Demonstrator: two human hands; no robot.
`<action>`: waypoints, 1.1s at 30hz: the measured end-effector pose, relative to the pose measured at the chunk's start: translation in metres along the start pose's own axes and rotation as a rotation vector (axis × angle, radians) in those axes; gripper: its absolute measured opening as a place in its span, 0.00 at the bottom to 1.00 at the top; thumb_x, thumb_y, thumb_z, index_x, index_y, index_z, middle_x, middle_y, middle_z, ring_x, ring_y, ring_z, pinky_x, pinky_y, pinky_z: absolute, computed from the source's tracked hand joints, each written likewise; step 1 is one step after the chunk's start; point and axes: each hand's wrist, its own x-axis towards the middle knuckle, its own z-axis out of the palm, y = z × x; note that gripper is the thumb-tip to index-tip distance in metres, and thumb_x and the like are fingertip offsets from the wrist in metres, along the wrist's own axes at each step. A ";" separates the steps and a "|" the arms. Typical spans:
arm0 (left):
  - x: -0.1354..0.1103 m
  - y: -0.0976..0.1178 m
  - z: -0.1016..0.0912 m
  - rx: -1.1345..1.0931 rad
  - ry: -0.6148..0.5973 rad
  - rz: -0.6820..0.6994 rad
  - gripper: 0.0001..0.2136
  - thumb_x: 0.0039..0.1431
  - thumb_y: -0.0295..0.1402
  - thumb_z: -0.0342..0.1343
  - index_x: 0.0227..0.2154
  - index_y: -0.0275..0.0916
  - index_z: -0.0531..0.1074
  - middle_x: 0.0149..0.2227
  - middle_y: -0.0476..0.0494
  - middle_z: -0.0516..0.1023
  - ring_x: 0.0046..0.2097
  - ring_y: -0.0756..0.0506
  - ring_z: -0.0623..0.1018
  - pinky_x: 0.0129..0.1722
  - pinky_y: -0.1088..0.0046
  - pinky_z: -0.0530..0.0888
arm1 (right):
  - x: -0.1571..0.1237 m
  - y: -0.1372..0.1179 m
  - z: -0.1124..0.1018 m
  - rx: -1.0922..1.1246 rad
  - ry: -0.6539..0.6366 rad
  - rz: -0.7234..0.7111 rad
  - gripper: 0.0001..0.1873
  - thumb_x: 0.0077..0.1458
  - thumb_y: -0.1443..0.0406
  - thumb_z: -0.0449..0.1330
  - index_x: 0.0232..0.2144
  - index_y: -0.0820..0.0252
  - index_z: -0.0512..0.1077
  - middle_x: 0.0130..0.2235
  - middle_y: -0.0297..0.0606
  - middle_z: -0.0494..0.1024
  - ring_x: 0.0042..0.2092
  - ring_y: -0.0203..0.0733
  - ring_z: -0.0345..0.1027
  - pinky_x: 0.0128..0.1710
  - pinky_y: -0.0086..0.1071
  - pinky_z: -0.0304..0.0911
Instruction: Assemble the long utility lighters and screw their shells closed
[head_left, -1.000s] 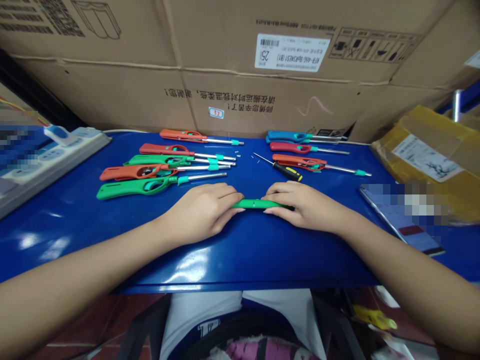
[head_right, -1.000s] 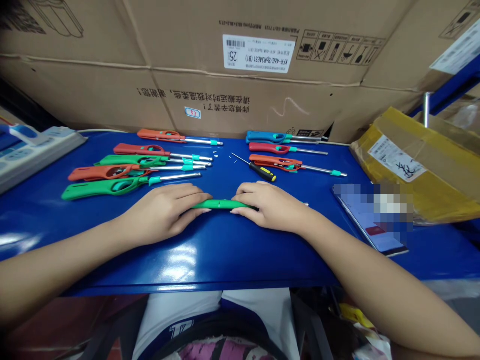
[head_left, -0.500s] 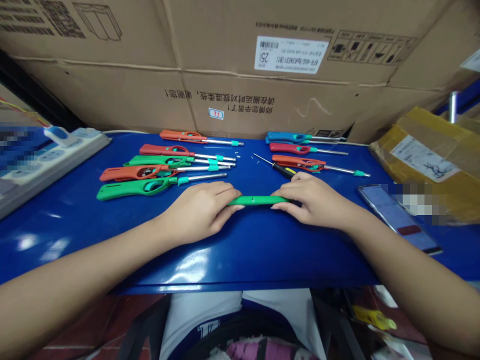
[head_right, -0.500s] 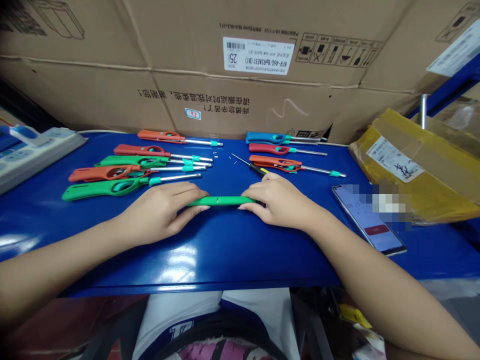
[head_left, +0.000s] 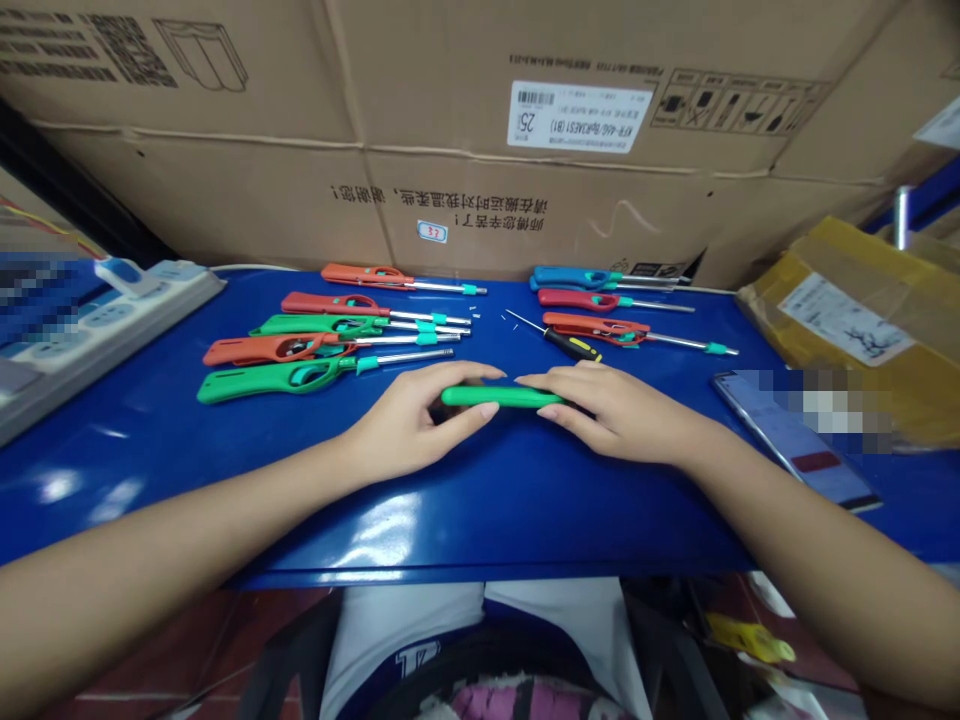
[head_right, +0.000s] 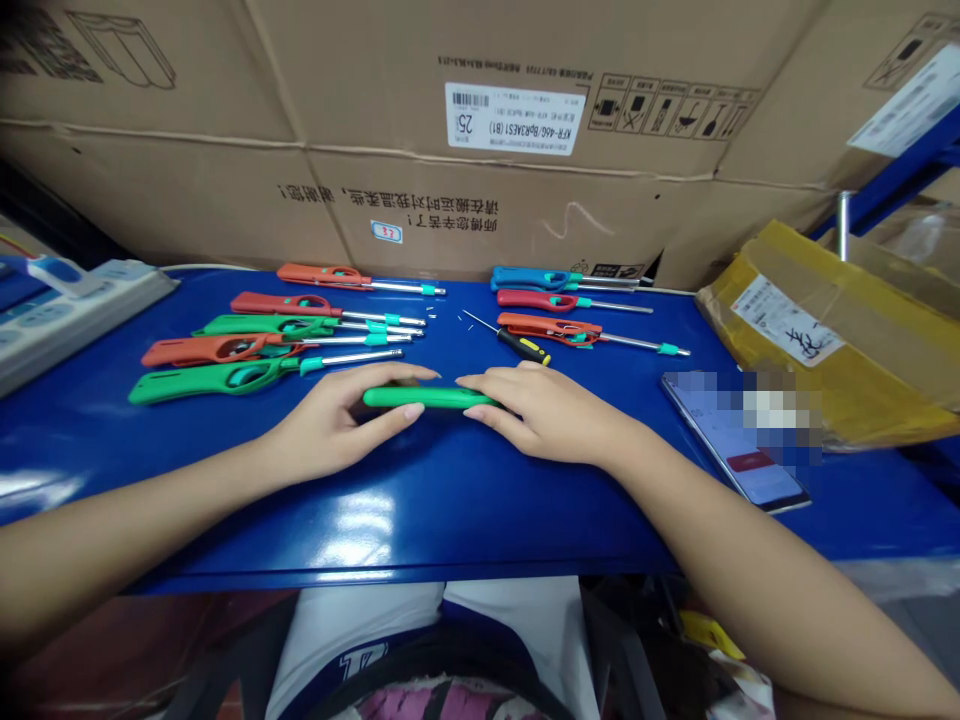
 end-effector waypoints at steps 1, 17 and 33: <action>0.000 -0.001 -0.001 0.086 -0.001 0.097 0.15 0.66 0.38 0.58 0.52 0.38 0.75 0.46 0.42 0.81 0.43 0.46 0.79 0.46 0.71 0.77 | 0.000 -0.001 -0.001 0.013 0.001 -0.006 0.22 0.72 0.58 0.48 0.60 0.60 0.68 0.56 0.46 0.78 0.54 0.49 0.74 0.51 0.42 0.65; -0.003 -0.003 -0.004 0.176 0.007 0.397 0.12 0.64 0.28 0.60 0.50 0.37 0.79 0.44 0.40 0.84 0.43 0.47 0.82 0.46 0.72 0.80 | 0.001 -0.003 -0.006 0.010 -0.020 -0.068 0.18 0.69 0.56 0.54 0.53 0.60 0.74 0.44 0.42 0.83 0.45 0.46 0.74 0.46 0.39 0.59; 0.000 -0.005 -0.004 0.211 0.003 0.229 0.10 0.65 0.33 0.59 0.46 0.36 0.79 0.42 0.41 0.83 0.40 0.46 0.81 0.42 0.72 0.78 | 0.001 0.001 -0.002 -0.075 -0.110 0.053 0.15 0.69 0.58 0.53 0.41 0.59 0.77 0.35 0.40 0.81 0.37 0.47 0.68 0.43 0.39 0.61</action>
